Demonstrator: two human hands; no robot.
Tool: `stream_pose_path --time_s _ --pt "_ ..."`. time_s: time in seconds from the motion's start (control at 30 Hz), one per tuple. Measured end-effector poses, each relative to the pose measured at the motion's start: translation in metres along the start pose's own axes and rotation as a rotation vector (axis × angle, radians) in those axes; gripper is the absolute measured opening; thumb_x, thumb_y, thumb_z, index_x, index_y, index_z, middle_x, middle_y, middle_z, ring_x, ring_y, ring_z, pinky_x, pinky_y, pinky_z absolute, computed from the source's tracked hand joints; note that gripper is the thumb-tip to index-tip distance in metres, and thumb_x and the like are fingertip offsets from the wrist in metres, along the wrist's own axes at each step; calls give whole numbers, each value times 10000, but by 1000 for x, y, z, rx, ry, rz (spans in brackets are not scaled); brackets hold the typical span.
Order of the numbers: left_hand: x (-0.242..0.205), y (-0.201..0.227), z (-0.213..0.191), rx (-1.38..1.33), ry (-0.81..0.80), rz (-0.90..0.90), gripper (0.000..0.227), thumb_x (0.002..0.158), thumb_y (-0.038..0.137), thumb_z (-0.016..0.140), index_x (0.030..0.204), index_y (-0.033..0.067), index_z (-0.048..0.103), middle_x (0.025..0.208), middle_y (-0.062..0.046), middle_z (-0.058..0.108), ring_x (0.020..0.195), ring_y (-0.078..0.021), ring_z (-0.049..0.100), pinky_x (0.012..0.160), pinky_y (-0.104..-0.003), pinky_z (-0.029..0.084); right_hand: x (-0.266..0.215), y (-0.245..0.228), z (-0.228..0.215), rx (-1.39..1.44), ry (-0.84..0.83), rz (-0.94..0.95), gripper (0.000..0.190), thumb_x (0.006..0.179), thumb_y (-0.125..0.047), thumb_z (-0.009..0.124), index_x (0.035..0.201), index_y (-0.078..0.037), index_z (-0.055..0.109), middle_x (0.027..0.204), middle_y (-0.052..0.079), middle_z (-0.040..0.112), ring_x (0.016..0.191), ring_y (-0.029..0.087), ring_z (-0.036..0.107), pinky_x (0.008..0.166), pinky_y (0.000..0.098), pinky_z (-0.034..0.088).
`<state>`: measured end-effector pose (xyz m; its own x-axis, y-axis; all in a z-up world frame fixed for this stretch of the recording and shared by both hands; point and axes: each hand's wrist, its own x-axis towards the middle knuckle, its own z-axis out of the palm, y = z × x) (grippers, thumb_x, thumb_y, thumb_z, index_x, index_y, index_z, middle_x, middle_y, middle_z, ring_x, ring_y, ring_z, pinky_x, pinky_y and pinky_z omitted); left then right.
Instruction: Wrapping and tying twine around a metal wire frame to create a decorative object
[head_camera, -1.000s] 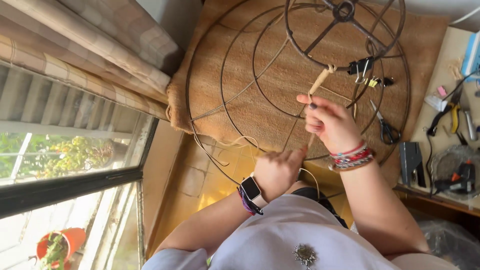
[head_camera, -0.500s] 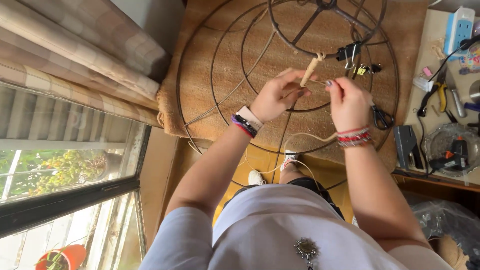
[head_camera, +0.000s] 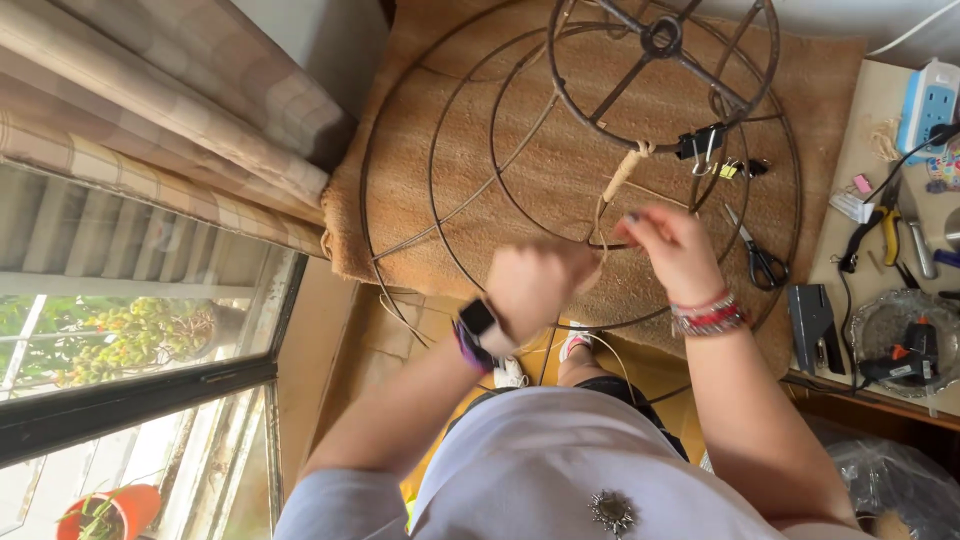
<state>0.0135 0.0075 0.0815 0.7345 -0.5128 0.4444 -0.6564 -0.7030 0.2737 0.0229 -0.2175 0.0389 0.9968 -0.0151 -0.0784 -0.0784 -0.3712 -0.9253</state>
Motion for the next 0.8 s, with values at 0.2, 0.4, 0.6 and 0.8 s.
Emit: stream_pose_path --time_s 0.2,0.4,0.6,0.8 --pt "-46 -6 1 -355 -12 106 172 970 291 637 883 154 691 790 -58 686 845 -270 696 687 -382 583 -18 -59 39 638 -5 187 314 1041 -136 504 1256 72 602 775 -119 395 585 -77 332 463 67 327" --pt "-59 -180 3 -135 655 -102 113 875 85 771 812 94 677 782 -106 602 852 -307 605 811 -437 455 -2 -43 21 -247 109 -346 155 1068 -121 641 1022 -131 789 957 58 766 989 274 726 852 344 554" --pt "-82 -184 17 463 266 -381 172 673 331 796 554 315 674 468 50 490 667 -216 552 640 -378 367 10 -33 8 -197 -7 -423 177 1070 -62 599 1019 -57 769 955 113 764 969 296 732 858 358 557" --pt "16 -34 10 -80 -130 34 435 856 -7 512 1257 103 637 1317 -122 603 978 -350 731 829 -448 631 6 -37 7 -181 -21 -399 159 1062 -30 590 1053 12 743 931 195 749 977 371 716 802 455 557"
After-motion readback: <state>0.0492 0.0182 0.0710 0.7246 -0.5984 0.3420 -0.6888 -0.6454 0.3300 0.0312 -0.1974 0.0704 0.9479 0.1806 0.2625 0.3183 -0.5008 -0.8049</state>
